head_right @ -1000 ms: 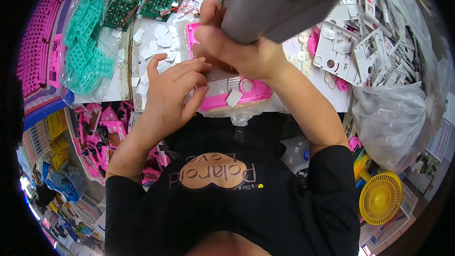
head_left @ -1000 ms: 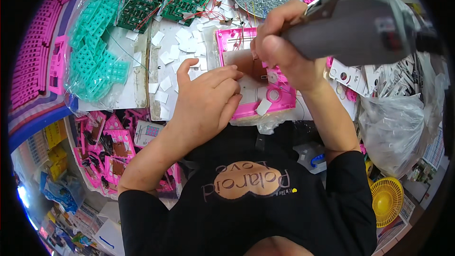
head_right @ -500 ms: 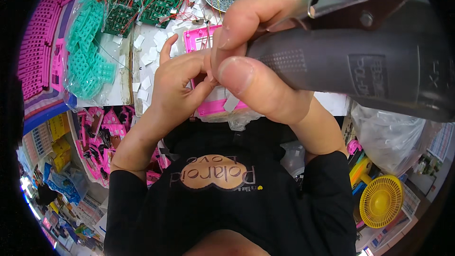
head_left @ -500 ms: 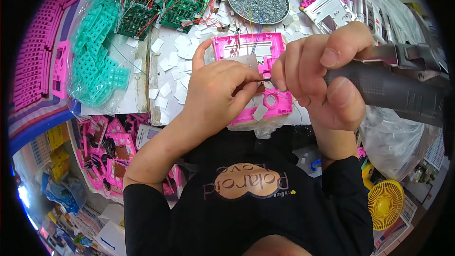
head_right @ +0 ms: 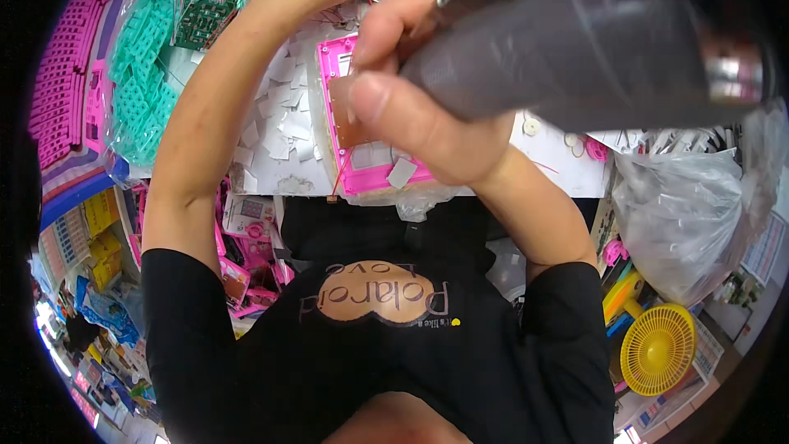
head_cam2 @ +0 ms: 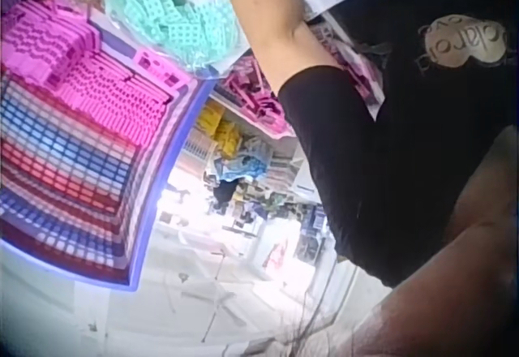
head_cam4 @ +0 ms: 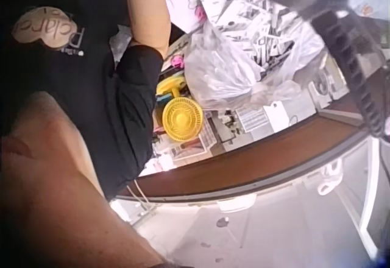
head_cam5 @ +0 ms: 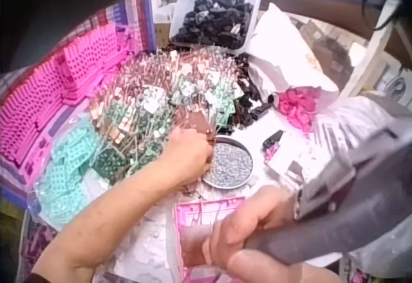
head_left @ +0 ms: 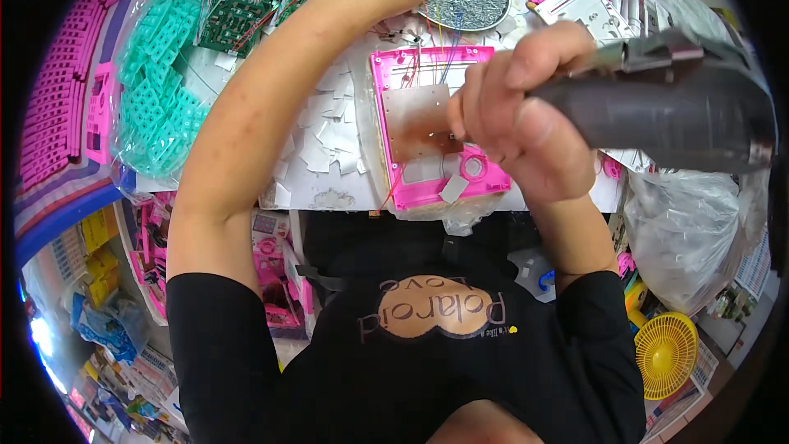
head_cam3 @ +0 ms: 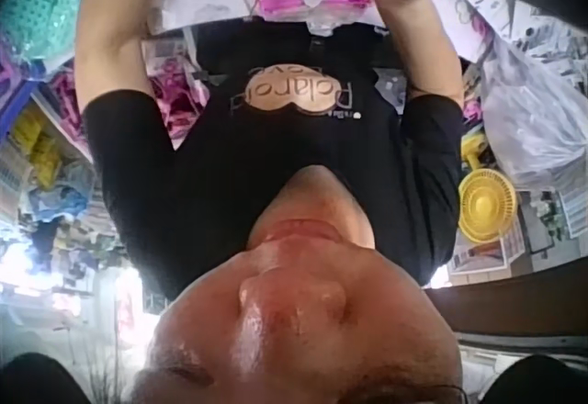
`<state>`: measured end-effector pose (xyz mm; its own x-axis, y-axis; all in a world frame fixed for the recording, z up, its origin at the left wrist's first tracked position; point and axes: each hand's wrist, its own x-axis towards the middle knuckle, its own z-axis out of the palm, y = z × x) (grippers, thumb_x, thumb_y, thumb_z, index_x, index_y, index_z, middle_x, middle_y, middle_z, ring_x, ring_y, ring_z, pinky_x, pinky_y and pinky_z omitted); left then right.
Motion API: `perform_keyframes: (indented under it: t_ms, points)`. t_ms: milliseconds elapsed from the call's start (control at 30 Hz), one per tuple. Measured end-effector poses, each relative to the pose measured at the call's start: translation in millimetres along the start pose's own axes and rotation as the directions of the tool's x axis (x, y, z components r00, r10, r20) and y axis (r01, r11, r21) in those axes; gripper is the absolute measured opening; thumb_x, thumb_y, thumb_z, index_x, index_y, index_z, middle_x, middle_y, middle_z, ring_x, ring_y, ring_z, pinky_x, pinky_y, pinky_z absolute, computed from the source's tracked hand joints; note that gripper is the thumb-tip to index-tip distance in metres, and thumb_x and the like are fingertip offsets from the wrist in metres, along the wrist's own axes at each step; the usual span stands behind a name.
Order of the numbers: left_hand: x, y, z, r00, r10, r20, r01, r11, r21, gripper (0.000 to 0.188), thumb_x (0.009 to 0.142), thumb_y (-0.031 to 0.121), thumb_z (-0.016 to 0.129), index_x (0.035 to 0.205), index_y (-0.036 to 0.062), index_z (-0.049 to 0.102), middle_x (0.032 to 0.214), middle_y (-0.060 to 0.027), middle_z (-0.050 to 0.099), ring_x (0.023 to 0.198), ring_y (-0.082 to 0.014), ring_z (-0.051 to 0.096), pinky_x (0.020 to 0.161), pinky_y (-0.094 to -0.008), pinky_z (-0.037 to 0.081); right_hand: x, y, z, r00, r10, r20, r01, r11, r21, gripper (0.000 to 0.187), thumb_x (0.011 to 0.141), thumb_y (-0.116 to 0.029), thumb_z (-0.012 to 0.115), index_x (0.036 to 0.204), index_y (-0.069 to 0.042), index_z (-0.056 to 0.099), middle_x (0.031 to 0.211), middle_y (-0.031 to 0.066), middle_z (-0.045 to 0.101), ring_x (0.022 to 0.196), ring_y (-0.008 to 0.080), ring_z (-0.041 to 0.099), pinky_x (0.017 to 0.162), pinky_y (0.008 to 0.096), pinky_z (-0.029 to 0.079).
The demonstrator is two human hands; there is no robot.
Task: Assemble toy cash registers by inserting components and using a heat gun.
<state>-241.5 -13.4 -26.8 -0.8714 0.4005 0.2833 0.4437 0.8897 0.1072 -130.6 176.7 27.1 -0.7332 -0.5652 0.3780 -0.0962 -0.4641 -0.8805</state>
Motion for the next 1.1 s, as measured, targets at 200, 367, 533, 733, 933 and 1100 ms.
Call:
perform_keyframes:
  t_ms: [200, 367, 533, 733, 933, 1100]
  points:
    - [6, 8, 13, 0.994, -0.002, -0.106, 0.004, 1.0, 0.011, 0.018, 0.085, 0.021, 0.061, 0.081, 0.0102, 0.075, 0.085, -0.0125, 0.071, 0.088, -0.032, 0.069, 0.083, -0.0512, 0.045, -16, 11, 10, 0.997, 0.079, 0.007, -0.079, 0.995, -0.056, 0.033, 0.096, -0.027, 0.07, 0.107, -0.011, 0.043, 0.062, -0.0001, 0.048, 0.053, 0.0115, 0.046, 0.058, 0.0317, 0.046]
    - [13, -4, 43, 0.987, 0.081, -0.14, -0.059, 0.986, 0.159, 0.023, 0.087, 0.024, 0.059, 0.076, 0.0111, 0.074, 0.081, -0.0127, 0.071, 0.083, -0.0297, 0.07, 0.083, -0.0503, 0.045, -17, 10, 13, 0.998, 0.063, 0.011, -0.061, 0.99, -0.124, 0.033, 0.096, -0.027, 0.07, 0.105, -0.011, 0.043, 0.063, 0.0005, 0.05, 0.054, 0.012, 0.047, 0.059, 0.033, 0.047]
    - [13, -4, 27, 0.977, 0.077, -0.199, -0.067, 0.996, 0.058, 0.027, 0.089, 0.026, 0.058, 0.071, 0.0107, 0.071, 0.07, -0.011, 0.068, 0.075, -0.0314, 0.068, 0.081, -0.0491, 0.044, -16, 9, 11, 0.99, 0.122, 0.07, -0.105, 0.972, -0.21, 0.03, 0.095, -0.021, 0.07, 0.099, -0.011, 0.042, 0.063, 0.0026, 0.05, 0.055, 0.0144, 0.049, 0.061, 0.0352, 0.049]
    - [-33, 6, -40, 0.902, -0.066, -0.426, -0.026, 0.978, -0.208, 0.021, 0.089, 0.024, 0.065, 0.078, 0.0067, 0.07, 0.078, -0.0115, 0.068, 0.073, -0.0339, 0.064, 0.074, -0.0496, 0.042, -13, 3, 15, 0.973, 0.156, 0.169, -0.084, 0.924, -0.374, 0.025, 0.093, -0.009, 0.066, 0.094, -0.009, 0.041, 0.065, 0.0048, 0.052, 0.058, 0.0163, 0.051, 0.065, 0.038, 0.053]
    - [-132, 48, -53, 0.953, -0.075, -0.294, -0.019, 0.952, -0.306, 0.01, 0.083, 0.017, 0.075, 0.093, 0.0166, 0.073, 0.087, 0.0009, 0.071, 0.085, -0.0192, 0.064, 0.093, -0.0452, 0.034, -7, 7, 13, 0.987, 0.082, 0.136, -0.052, 0.976, -0.212, 0.022, 0.095, -0.011, 0.065, 0.102, -0.01, 0.044, 0.065, 0.0021, 0.051, 0.056, 0.0147, 0.05, 0.059, 0.0351, 0.049]
    - [-179, 82, -46, 0.97, -0.243, -0.028, 0.159, 0.712, -0.684, 0.008, 0.083, 0.015, 0.075, 0.09, 0.0165, 0.073, 0.081, 0.0021, 0.069, 0.082, -0.0177, 0.062, 0.088, -0.0417, 0.032, 10, -11, 26, 0.996, -0.001, 0.085, -0.004, 0.998, 0.061, 0.031, 0.097, -0.029, 0.067, 0.108, -0.013, 0.044, 0.062, -0.0016, 0.047, 0.053, 0.0125, 0.046, 0.054, 0.0317, 0.044]
